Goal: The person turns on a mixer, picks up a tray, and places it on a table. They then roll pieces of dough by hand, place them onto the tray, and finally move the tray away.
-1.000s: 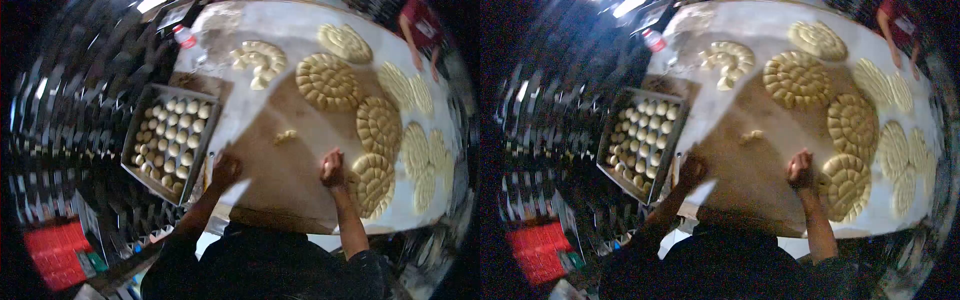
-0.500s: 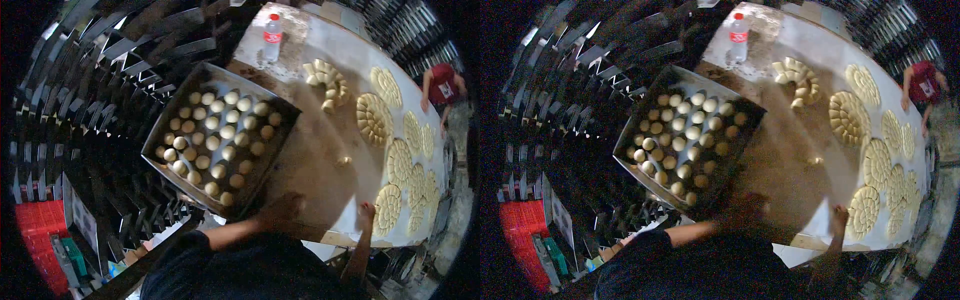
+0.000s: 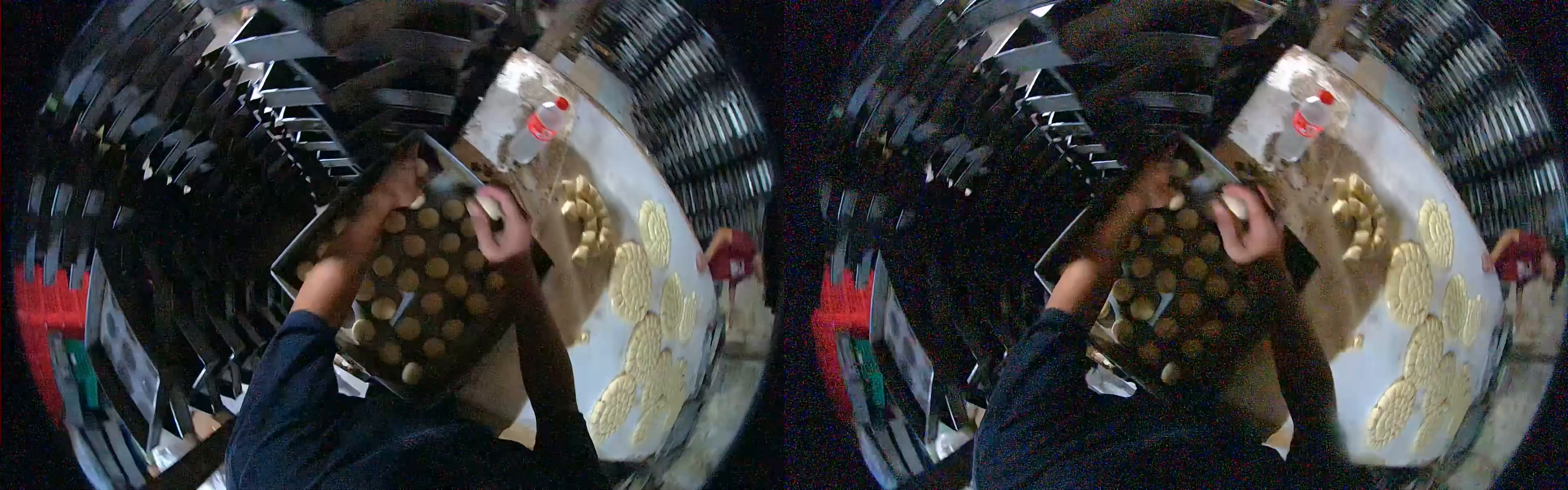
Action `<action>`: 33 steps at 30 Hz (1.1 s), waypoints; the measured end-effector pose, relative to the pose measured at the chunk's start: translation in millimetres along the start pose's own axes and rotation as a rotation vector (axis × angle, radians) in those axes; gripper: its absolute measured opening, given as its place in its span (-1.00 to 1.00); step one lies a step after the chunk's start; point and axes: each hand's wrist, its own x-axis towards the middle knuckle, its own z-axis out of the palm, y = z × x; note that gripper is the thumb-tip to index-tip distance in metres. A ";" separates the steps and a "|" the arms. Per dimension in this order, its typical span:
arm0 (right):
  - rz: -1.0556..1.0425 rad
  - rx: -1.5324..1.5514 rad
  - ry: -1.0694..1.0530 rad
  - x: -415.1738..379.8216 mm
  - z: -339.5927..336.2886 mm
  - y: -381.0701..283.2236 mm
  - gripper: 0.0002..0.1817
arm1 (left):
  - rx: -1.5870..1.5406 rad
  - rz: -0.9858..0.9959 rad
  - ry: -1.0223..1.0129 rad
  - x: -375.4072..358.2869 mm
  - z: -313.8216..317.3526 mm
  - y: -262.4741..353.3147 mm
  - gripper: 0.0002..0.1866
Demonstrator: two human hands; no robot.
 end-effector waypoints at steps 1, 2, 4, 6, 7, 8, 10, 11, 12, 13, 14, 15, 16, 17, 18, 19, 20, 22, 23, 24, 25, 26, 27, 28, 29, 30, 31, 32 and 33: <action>-0.142 -0.022 -0.030 20.5 25.3 22.5 -0.71 | -0.043 0.033 0.111 -14.1 -13.5 5.6 -0.35; -0.209 -0.110 -0.123 31.3 54.6 62.2 -0.69 | -0.081 0.070 0.222 -28.2 -26.5 10.9 -0.34; 0.011 -0.294 -0.525 35.4 76.2 91.0 -0.67 | -0.018 0.050 0.556 -70.6 -64.9 26.4 -0.45; -0.261 -0.416 -0.332 18.8 67.6 83.5 -0.69 | -0.233 -0.096 0.539 -135.8 -105.2 41.4 -0.59; -0.338 -0.434 -0.229 4.0 54.2 79.8 -0.68 | -0.284 -0.215 0.714 -166.8 -115.2 56.4 -0.69; -0.410 -0.457 -0.121 -11.5 40.4 75.5 -0.67 | -0.270 -0.258 0.824 -203.9 -107.5 48.3 -0.76; -0.261 -0.491 -0.095 -50.2 -3.2 85.5 -0.66 | -0.487 -0.577 1.028 -271.7 -100.1 56.3 -0.81; -0.209 -0.615 -0.070 -72.3 -28.1 95.6 -0.68 | -0.710 -0.703 1.200 -303.6 -90.2 46.2 -0.75; -0.154 -0.654 0.036 -96.4 -59.1 116.5 -0.68 | -1.028 -0.839 1.479 -336.5 -81.5 33.6 -0.67; -0.094 -0.685 0.139 -120.4 -90.2 137.9 -0.68 | -1.368 -0.920 1.757 -366.7 -83.6 28.8 -0.59; -0.090 -0.653 0.088 -131.6 -123.8 139.8 -0.66 | -1.387 -0.992 2.036 -383.7 -101.1 28.8 -0.36; -0.084 -0.620 0.037 -141.6 -156.6 141.0 -0.63 | -1.458 -0.866 2.202 -406.7 -114.4 26.3 -0.05; -0.077 -0.586 -0.013 -151.0 -188.3 142.1 -0.60 | -1.426 -0.748 2.253 -426.7 -129.7 21.8 0.08; -0.063 -0.592 0.003 -160.2 -224.2 181.5 -0.58 | -1.407 -0.638 2.282 -441.2 -146.3 18.3 0.21; -0.049 -0.598 0.019 -169.7 -259.7 221.8 -0.56 | -1.365 -0.652 2.283 -445.6 -167.3 21.0 0.29; -0.035 -0.604 0.034 -178.8 -294.7 261.1 -0.54 | -1.323 -0.666 2.274 -447.5 -191.2 25.5 0.37; 0.074 -0.551 0.215 -174.7 -288.7 217.8 -0.53 | -1.303 -0.671 2.283 -447.4 -212.1 26.0 0.32; 0.145 -0.477 0.426 -175.7 -285.5 181.3 -0.53 | -1.243 -0.793 2.171 -455.6 -239.7 11.5 0.10; 0.100 -0.459 0.458 -181.7 -292.6 185.4 -0.54 | -1.195 -0.894 2.054 -463.4 -249.0 -2.5 -0.07; 0.031 -0.511 0.416 -187.8 -295.0 175.5 -0.57 | -1.141 -0.955 1.977 -469.6 -253.4 -22.6 -0.20; -0.033 -0.566 0.375 -195.1 -294.7 161.2 -0.60 | -1.110 -0.953 1.939 -476.2 -249.2 -36.7 -0.33; -0.015 -0.518 0.382 -206.4 -288.5 139.3 -0.63 | -1.078 -0.916 1.926 -481.6 -246.4 -46.2 -0.45; -0.001 -0.468 0.391 -217.3 -281.9 119.0 -0.66 | -1.073 -0.852 1.917 -487.9 -242.1 -49.3 -0.58; -0.077 -0.524 0.400 -227.8 -283.7 110.7 -0.69 | -1.101 -0.777 1.894 -495.7 -238.5 -40.6 -0.71; -0.153 -0.580 0.406 -237.5 -288.6 106.7 -0.71 | -1.160 -0.712 1.858 -503.8 -236.4 -22.6 -0.82; -0.124 -0.591 0.433 -249.8 -295.9 105.7 -0.71 | -1.280 -0.710 1.768 -507.2 -235.5 22.2 -0.80; -0.034 -0.527 0.401 -262.1 -303.8 106.1 -0.73 | -1.269 -0.682 1.745 -499.9 -224.9 76.6 -0.82; 0.049 -0.457 0.371 -270.2 -309.2 106.9 -0.75 | -1.257 -0.654 1.723 -491.2 -214.9 133.9 -0.83; 0.069 -0.463 0.391 -277.9 -311.9 108.7 -0.75 | -1.311 -0.626 1.689 -490.8 -197.6 162.7 -0.83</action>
